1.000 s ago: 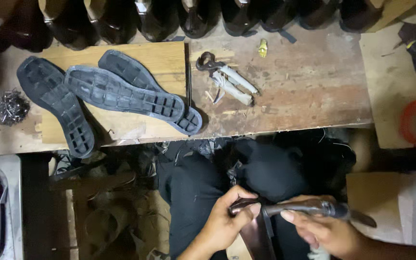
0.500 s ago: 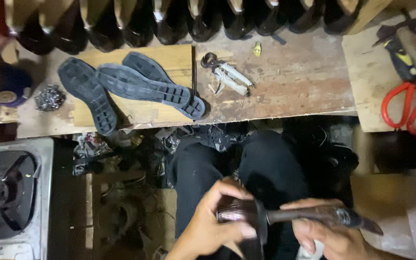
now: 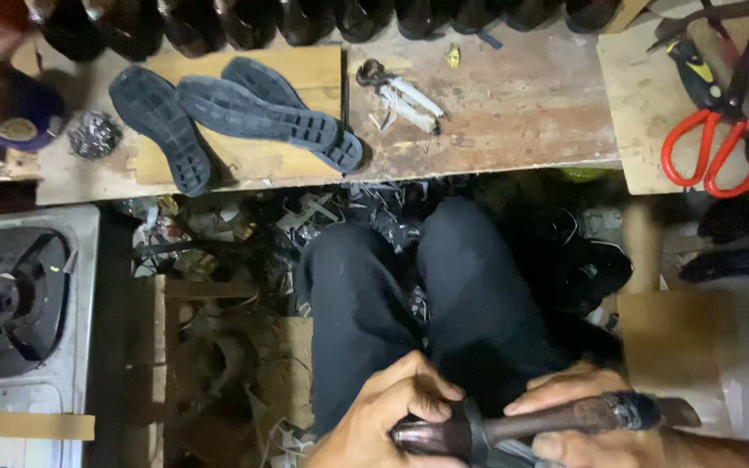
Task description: The person repeatedly picks up a shoe upper from a shelf, places a rubber sole onto it, presses the sole into place by hand, and uses a hammer to tap around the edges. The person then returns the shoe to the shelf and repeats the process with another shoe.
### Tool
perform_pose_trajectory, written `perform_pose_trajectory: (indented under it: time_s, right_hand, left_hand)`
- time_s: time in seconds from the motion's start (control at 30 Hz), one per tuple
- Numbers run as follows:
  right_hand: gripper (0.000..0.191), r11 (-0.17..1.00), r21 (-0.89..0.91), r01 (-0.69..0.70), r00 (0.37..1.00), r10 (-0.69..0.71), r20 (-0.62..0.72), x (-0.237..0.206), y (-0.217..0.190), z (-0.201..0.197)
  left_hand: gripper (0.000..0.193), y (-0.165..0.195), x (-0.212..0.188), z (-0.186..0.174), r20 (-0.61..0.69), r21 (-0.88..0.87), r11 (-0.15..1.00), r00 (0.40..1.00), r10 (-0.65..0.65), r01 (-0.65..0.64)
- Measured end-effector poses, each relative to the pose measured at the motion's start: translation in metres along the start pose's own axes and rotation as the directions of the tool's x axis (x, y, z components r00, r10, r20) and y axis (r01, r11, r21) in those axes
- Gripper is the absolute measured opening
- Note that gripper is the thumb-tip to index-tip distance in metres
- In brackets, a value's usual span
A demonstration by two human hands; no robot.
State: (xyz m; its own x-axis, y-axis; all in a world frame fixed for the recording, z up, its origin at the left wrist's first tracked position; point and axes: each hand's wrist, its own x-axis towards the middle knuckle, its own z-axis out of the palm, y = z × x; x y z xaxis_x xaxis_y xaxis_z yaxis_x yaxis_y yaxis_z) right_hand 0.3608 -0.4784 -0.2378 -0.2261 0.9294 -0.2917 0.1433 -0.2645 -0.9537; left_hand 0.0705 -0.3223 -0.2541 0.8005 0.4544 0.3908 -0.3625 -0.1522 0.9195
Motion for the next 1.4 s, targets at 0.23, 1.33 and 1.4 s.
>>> perform_pose_trajectory:
  time_s: [0.23, 1.33, 1.4]
  right_hand:
    - [0.039, 0.997, 0.027, 0.068, 0.997, -0.069, 0.030, 0.007, -0.016, 0.001]
    - [0.048, 0.764, 0.612, -0.203, 0.778, 0.506, -0.374, 0.037, 0.054, 0.027]
    - [0.045, 0.814, 0.523, -0.252, 0.779, 0.491, -0.389, 0.041, 0.058, 0.028]
  left_hand:
    - [0.033, 0.017, 0.000, 0.000, 0.028, -0.002, 1.000, 0.999, -0.024, 0.024]
    - [0.054, -0.114, -0.018, 0.055, -0.095, -0.973, 0.177, 0.435, -0.895, 0.151]
    - [0.054, -0.119, -0.020, 0.057, -0.105, -0.966, 0.190, 0.406, -0.908, 0.174]
